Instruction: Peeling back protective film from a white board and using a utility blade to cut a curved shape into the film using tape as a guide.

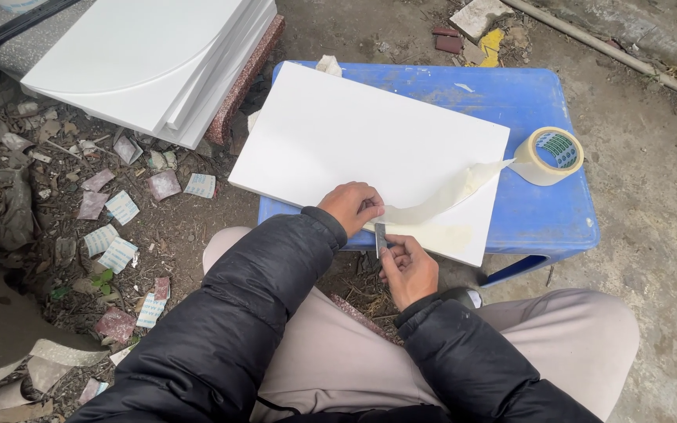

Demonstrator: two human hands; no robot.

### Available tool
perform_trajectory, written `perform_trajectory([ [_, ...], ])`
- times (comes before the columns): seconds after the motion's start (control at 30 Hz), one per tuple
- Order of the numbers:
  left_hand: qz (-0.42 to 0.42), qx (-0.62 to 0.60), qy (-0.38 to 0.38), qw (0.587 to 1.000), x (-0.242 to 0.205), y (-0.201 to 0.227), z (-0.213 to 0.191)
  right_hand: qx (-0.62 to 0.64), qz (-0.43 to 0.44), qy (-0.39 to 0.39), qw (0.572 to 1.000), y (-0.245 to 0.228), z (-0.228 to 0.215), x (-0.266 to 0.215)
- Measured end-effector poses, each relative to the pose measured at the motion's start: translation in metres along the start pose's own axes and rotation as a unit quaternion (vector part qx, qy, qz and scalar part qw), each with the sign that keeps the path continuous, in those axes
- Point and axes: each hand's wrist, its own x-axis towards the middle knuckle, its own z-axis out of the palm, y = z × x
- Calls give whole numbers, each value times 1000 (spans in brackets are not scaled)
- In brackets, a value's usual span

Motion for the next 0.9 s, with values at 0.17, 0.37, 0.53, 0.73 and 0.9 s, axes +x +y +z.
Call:
perform_trajectory([
  [0.17,1,4,-1,1000,-2,-2,-1,6,11,-2,1000,-5,-4,-9],
  [0.37,3,-2,5,1000,-5,-2,-4,-7,3,-13,1000,0,-2,-5],
  [0.53,-1,-11,16,1000,-10,-2,-4,4,6,3,1000,-2,-10,-11],
  [0.73,-20,-33,47,998,-18,-1,-7,-30,-14,-5,999,-5,-5,-4],
  [0.9,-21,-20,58,998,-19,2,-9,-22,-16,-5,1000,-10,-6,-6],
])
